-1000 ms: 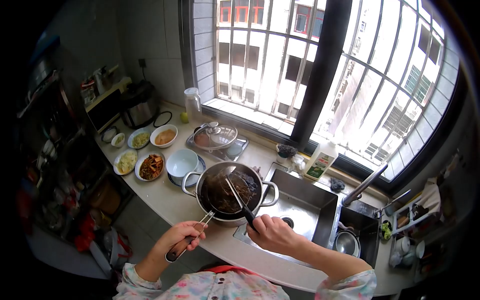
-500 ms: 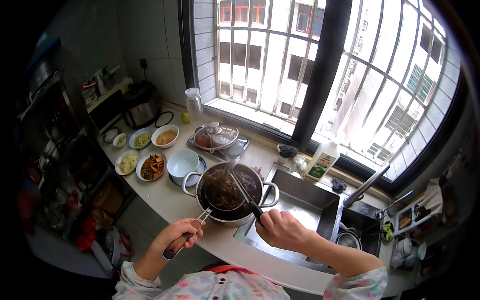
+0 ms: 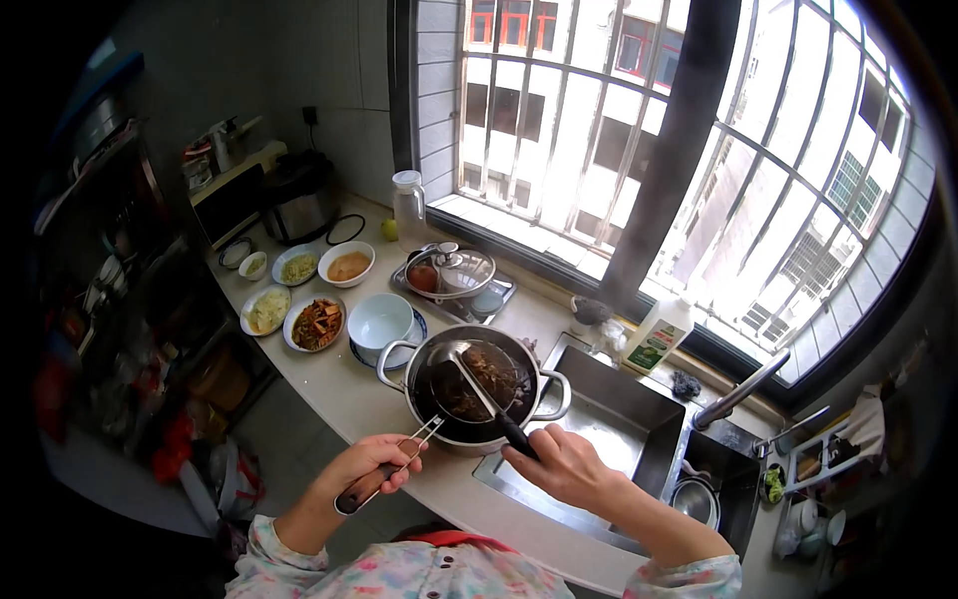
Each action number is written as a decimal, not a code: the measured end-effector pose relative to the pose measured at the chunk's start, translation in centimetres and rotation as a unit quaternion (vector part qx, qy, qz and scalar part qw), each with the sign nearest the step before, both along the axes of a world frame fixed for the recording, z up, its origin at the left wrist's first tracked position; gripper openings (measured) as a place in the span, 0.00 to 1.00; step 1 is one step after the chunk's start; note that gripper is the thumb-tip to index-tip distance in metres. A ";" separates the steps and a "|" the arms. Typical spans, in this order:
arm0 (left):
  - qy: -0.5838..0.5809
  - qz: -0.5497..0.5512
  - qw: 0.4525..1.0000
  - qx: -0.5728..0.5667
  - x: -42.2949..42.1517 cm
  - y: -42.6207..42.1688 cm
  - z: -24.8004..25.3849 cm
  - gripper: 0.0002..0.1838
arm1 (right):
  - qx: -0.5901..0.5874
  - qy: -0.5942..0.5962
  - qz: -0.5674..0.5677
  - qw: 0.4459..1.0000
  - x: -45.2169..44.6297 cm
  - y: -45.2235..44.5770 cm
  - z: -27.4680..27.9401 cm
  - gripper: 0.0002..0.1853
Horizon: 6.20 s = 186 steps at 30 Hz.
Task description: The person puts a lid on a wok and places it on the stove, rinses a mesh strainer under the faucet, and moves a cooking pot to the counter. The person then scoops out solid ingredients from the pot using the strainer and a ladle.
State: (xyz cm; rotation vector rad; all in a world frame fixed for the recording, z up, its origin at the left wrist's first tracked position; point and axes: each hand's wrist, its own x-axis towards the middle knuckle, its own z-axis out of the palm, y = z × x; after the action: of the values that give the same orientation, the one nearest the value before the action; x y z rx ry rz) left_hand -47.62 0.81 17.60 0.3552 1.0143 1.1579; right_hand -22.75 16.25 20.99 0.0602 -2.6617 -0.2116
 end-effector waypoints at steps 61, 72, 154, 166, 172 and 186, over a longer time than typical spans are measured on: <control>-0.031 0.056 0.998 0.026 -1.9 -0.9 5.8 0.21 | -0.477 0.048 -0.117 0.870 -6.9 2.2 -7.5 0.11; -0.054 0.067 0.996 0.023 -2.5 -0.3 4.9 0.22 | -0.751 0.115 -0.177 0.626 -3.9 3.3 -6.3 0.10; -0.029 0.014 0.999 0.033 -0.4 -2.1 -1.5 0.22 | -0.055 0.202 -0.068 0.975 1.4 -0.4 -0.9 0.25; -0.007 0.014 1.000 0.014 0.0 -2.6 -0.5 0.21 | -0.307 0.228 -0.110 0.918 0.7 0.9 -0.8 0.16; 0.017 0.010 1.000 -0.008 0.2 -2.2 -0.2 0.20 | -0.557 0.261 -0.198 0.763 1.2 2.4 -1.2 0.09; 0.005 -0.005 0.999 -0.032 -0.3 -1.4 -0.7 0.20 | -0.554 0.207 -0.186 0.784 1.1 5.2 -0.6 0.09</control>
State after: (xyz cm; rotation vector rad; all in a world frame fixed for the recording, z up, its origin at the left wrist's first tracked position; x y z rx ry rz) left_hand -47.92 -0.59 16.87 0.3145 1.0544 1.1127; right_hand -21.68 21.40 20.35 -0.7857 -1.9356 1.0947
